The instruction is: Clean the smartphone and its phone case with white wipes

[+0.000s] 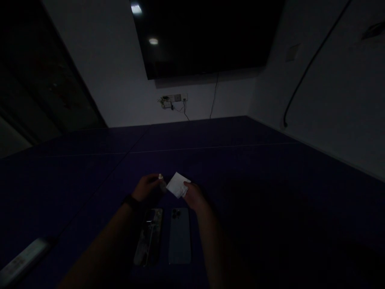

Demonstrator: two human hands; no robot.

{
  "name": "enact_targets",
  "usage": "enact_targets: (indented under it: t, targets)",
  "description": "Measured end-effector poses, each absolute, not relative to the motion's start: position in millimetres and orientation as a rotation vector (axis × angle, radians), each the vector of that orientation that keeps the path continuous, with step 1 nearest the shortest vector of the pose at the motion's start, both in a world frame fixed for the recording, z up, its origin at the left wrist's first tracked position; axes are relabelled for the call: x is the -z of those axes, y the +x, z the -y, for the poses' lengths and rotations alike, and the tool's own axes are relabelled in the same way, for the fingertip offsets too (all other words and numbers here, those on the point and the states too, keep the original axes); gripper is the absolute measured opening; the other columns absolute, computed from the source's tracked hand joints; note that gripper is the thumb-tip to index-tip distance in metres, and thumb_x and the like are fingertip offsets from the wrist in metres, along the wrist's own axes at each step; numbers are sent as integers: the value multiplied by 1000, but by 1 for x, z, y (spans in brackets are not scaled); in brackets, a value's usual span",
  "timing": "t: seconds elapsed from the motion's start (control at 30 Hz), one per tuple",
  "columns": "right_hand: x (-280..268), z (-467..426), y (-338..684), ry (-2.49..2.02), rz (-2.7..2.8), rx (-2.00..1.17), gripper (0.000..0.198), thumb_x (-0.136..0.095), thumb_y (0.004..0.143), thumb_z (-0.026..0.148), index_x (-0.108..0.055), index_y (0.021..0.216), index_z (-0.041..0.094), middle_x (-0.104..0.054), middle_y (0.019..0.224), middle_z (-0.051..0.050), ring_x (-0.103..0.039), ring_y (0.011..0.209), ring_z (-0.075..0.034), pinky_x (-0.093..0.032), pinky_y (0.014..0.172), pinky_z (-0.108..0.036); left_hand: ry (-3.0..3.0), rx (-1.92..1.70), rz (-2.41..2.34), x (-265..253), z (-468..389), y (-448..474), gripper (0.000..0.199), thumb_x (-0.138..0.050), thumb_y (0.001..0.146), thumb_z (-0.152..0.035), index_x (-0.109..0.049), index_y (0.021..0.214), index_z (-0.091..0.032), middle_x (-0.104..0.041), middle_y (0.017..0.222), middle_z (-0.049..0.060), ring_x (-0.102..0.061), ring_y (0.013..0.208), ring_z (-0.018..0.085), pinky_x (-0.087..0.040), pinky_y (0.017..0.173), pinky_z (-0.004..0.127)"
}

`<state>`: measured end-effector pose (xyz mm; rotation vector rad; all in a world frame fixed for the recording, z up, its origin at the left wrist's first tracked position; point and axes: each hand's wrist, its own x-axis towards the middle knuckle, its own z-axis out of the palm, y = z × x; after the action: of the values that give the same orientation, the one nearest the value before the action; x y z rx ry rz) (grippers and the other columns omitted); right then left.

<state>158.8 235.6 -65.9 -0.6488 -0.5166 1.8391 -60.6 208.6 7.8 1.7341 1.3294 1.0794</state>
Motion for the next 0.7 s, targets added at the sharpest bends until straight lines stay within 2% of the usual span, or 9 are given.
enact_targets:
  t: [0.07,0.2,0.27,0.37,0.57,0.7]
  targets:
    - [66,-237,159,-648,521,-1850,13,-59,84,9,-68,91,16,-77,82,-9,-75,79,-25,-59,71,-36,1706,-1167,-1335,-14,-208,-59,27,-68,93,-36,-66,112,-17,-68,113,8,-66,102,22,-54,91,41]
    - [65,-236,160,-661,512,-1855,16,-57,84,8,-68,92,16,-77,80,-7,-74,75,-22,-59,69,-34,1648,-1349,-1343,-29,-205,-56,37,-73,83,-42,-69,114,-22,-72,105,6,-69,100,21,-53,91,36]
    - [64,-235,160,-659,509,-1853,16,-56,85,8,-67,93,15,-77,83,-8,-74,75,-21,-59,69,-33,1634,-1392,-1340,-36,-204,-55,36,-74,81,-44,-72,109,-21,-74,103,6,-69,99,22,-52,92,37]
    - [63,-235,161,-656,509,-1856,15,-56,85,8,-67,93,15,-77,85,-8,-74,75,-21,-59,69,-32,1616,-1447,-1324,-47,-202,-51,35,-73,79,-48,-75,99,-20,-76,104,8,-69,101,25,-52,94,39]
    - [64,-236,161,-660,531,-1870,13,-58,84,9,-65,93,16,-76,81,-7,-73,75,-21,-59,70,-32,1605,-1512,-1281,-73,-195,-37,40,-70,83,-53,-76,102,-19,-77,107,10,-70,104,26,-51,95,40]
    - [64,-237,162,-651,552,-1883,19,-58,84,13,-65,101,16,-76,85,-8,-73,81,-23,-60,71,-36,1629,-1482,-1249,-81,-201,-22,34,-73,82,-50,-77,98,-20,-78,102,8,-71,98,25,-53,92,39]
